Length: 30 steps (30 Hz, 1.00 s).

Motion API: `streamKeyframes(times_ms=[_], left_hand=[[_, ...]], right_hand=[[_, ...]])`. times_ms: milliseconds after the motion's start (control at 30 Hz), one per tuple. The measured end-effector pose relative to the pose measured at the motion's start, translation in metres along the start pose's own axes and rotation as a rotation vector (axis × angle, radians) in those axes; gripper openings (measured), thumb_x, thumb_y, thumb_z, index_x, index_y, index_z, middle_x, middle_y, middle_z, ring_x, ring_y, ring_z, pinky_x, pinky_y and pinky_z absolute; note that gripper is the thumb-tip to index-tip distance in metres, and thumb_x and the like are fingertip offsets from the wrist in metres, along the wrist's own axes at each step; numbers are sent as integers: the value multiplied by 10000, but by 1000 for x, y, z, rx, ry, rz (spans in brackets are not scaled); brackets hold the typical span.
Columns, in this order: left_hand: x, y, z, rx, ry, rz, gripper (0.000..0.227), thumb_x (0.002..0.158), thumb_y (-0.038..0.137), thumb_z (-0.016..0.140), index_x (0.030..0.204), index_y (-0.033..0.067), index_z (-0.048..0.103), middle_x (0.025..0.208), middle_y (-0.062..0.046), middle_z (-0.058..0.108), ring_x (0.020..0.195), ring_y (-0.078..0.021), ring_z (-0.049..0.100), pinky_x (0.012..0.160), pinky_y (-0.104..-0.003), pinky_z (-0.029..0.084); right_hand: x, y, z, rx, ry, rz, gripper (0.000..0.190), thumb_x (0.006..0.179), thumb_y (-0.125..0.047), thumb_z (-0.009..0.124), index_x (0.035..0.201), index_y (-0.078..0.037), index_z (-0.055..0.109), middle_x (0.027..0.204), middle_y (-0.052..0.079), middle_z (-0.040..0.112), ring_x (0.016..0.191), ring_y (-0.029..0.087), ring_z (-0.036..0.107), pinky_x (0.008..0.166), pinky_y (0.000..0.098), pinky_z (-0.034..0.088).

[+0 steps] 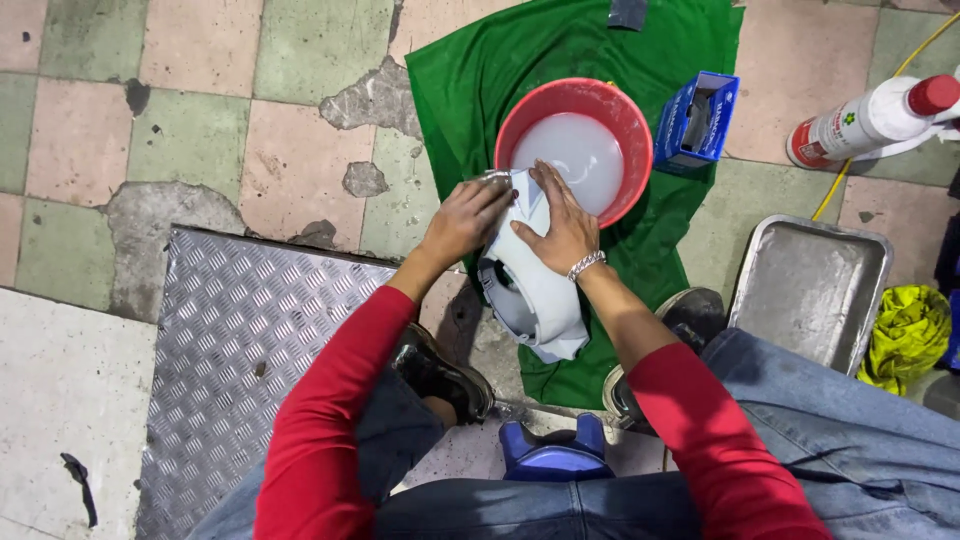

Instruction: The person sits on a low stool and sands a white plastic part using a sanding block. They repeatedly dip the sanding block into a red bucket of water and continue sanding different areas of the part, including the interior and exterior surfaces.

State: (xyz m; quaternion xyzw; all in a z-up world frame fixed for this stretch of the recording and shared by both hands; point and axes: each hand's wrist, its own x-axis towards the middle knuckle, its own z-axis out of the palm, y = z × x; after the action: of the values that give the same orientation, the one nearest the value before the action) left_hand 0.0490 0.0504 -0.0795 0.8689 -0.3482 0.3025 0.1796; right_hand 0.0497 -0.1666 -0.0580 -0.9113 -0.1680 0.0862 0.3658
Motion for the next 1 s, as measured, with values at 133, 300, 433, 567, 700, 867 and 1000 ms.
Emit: streamKeyframes(times_ms=[133, 300, 433, 567, 700, 867, 1000], left_hand=[[0, -29, 5, 54, -15, 129, 266, 1003, 175, 576, 1221, 113, 714, 1184, -138, 697, 1092, -332, 663, 882, -449, 523], [15, -17, -13, 68, 59, 199, 257, 1003, 111, 515, 1126, 73, 737, 1151, -141, 699, 1045, -330, 683, 848, -426, 539], [7, -31, 6, 132, 98, 117, 256, 1024, 153, 511, 1143, 98, 731, 1114, -136, 673, 995, -338, 669, 797, -425, 537], [11, -22, 6, 16, 74, 185, 219, 1001, 100, 545, 1086, 53, 741, 1031, -176, 679, 913, -369, 669, 736, -433, 536], [9, -26, 11, 41, 114, 119, 232, 991, 129, 559, 1113, 47, 738, 1017, -154, 663, 891, -343, 661, 735, -405, 547], [12, -33, 9, 43, 95, 154, 208, 981, 120, 584, 1099, 53, 742, 995, -143, 666, 866, -337, 661, 707, -417, 534], [12, -20, 4, -2, 51, 208, 241, 1002, 119, 519, 1043, 38, 743, 1030, -167, 671, 909, -355, 664, 733, -403, 544]], right_hand=[[1, 3, 2, -11, -11, 16, 842, 869, -474, 724, 1575, -213, 347, 1645, -25, 374, 1542, 167, 283, 1209, 429, 345], [-1, 0, -1, -3, 1, -14, 848, 868, -443, 736, 1573, -169, 355, 1632, 11, 402, 1544, 191, 284, 1215, 422, 330], [1, 1, 1, -2, 1, 6, 858, 876, -454, 729, 1586, -178, 335, 1629, -5, 406, 1542, 177, 286, 1208, 415, 334], [2, 3, 2, -14, 4, 8, 844, 866, -461, 732, 1570, -188, 355, 1628, -7, 405, 1538, 175, 293, 1207, 423, 345], [2, -4, -3, 13, 7, 4, 835, 883, -443, 721, 1574, -171, 340, 1616, 9, 426, 1543, 187, 284, 1204, 430, 342], [2, -1, 0, -8, 5, 2, 813, 869, -460, 726, 1554, -189, 381, 1620, -9, 417, 1539, 168, 292, 1204, 408, 346], [-1, 1, 1, -32, 3, -2, 842, 864, -455, 724, 1567, -185, 349, 1617, -32, 421, 1543, 147, 276, 1212, 390, 333]])
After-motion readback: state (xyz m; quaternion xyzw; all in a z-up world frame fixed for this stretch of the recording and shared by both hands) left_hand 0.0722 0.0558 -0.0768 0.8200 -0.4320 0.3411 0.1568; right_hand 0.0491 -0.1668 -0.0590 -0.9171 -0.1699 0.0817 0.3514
